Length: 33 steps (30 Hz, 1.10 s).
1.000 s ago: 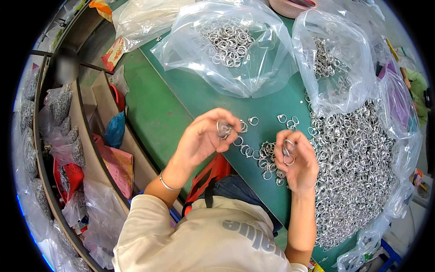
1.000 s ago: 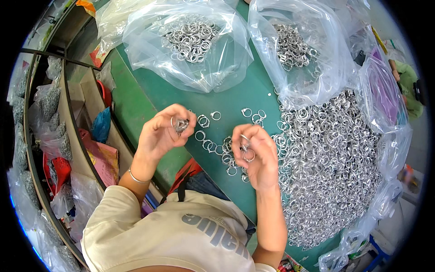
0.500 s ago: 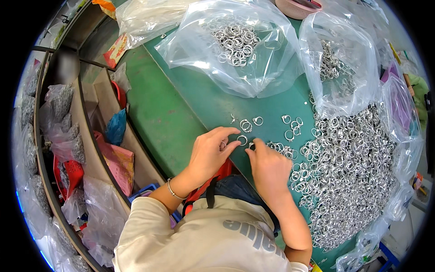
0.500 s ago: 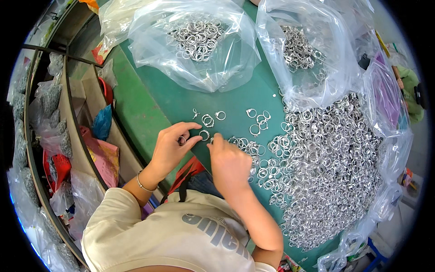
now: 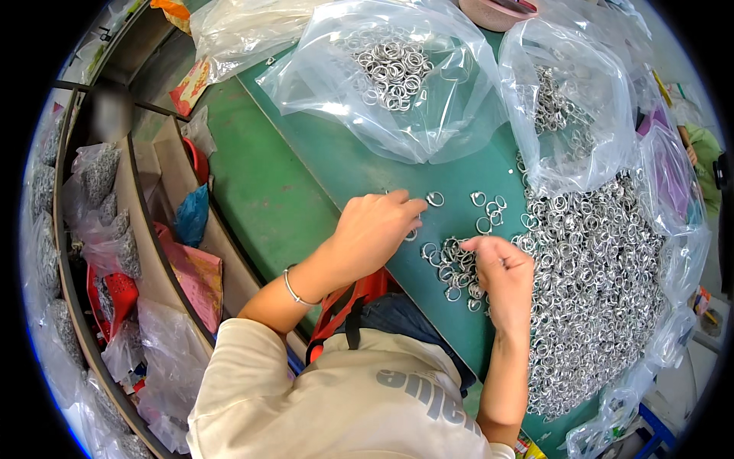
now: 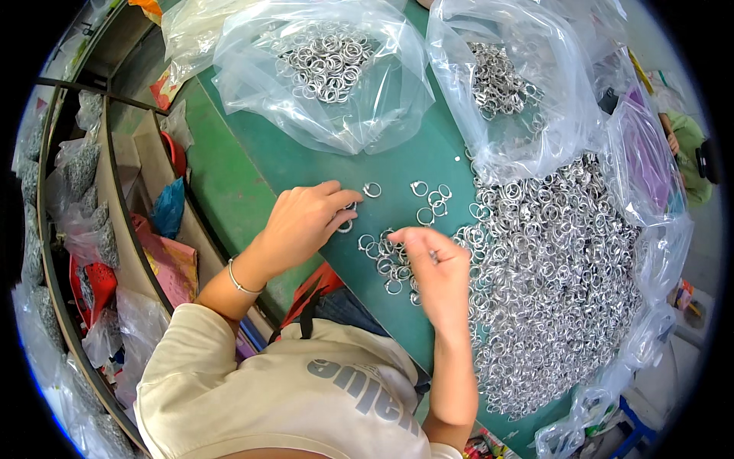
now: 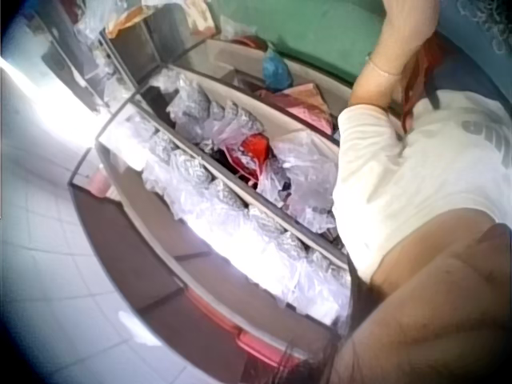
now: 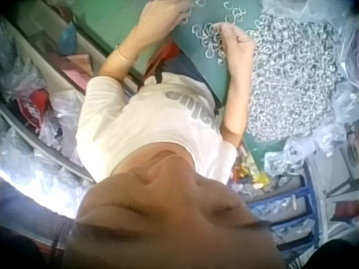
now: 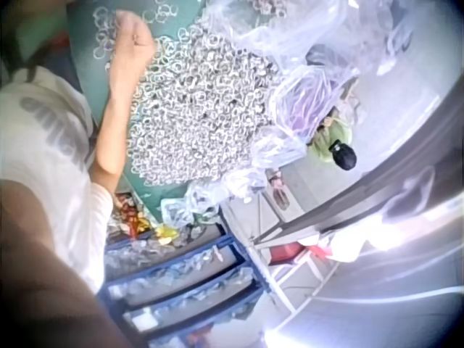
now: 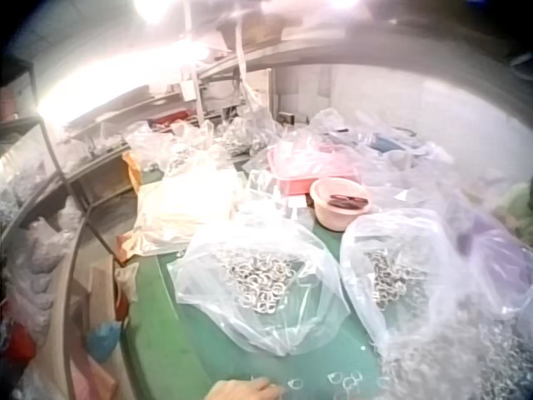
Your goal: The person sorts small metal rings from a large pile on a workbench and places them into plastic bags.
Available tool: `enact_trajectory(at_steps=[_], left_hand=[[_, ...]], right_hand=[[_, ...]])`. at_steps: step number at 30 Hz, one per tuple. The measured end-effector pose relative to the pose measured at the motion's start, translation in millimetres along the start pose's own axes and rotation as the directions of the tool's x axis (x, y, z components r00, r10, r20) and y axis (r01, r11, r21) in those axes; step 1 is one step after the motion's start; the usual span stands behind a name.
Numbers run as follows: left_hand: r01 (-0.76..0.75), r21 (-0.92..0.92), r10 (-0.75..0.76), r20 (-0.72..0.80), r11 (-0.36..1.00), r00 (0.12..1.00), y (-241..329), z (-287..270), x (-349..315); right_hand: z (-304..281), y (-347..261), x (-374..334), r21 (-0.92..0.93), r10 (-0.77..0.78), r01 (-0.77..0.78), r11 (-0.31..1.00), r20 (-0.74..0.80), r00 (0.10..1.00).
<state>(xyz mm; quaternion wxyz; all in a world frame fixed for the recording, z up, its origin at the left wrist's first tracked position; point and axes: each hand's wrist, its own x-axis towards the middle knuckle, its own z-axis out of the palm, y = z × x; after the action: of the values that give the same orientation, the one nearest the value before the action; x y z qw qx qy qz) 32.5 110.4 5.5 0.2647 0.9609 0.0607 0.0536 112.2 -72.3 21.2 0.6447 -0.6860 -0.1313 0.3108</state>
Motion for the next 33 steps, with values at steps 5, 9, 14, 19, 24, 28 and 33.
enact_trajectory(at_steps=[5, 9, 14, 19, 24, 28, 33], left_hand=[[0.003, -0.071, -0.007, -0.049, 0.997, 0.999, -6.3, 11.2, 5.5], [0.091, -0.354, -0.102, -0.012, 0.931, 0.995, -5.0, 5.6, 8.4], [0.308, -0.936, 0.009, 0.311, -0.173, 0.950, -20.5, -1.3, 6.0], [0.456, -0.701, 0.291, 0.352, -0.549, 0.890, -17.3, 14.2, -2.8], [0.357, -0.789, 0.041, 0.390, -0.500, 0.920, 13.9, 5.3, -8.3], [0.430, -0.862, -0.136, 0.476, -0.268, 0.869, 16.8, 1.8, -19.6], [0.022, -0.520, -0.054, -0.048, 0.854, 0.997, 33.1, 22.1, -31.9]], right_hand=[[23.5, 3.5, -12.8, -0.769, -0.397, 0.385, 0.510, 0.186, 0.899], [30.8, 17.0, -7.1, -0.825, -0.376, 0.381, 0.417, 0.224, 0.899], [3.6, 8.4, -6.2, -0.018, -0.170, 0.170, 0.985, 0.009, 0.985], [-22.9, 0.3, -7.4, 0.785, 0.057, -0.050, 0.617, 0.018, 0.998], [-26.7, 5.4, -23.4, 0.636, 0.129, -0.066, 0.769, -0.054, 0.990], [-16.3, 9.3, -49.3, -0.429, -0.214, 0.166, 0.888, -0.067, 0.975], [-6.7, 29.6, -54.4, -0.862, -0.436, 0.316, 0.397, 0.126, 0.891]])
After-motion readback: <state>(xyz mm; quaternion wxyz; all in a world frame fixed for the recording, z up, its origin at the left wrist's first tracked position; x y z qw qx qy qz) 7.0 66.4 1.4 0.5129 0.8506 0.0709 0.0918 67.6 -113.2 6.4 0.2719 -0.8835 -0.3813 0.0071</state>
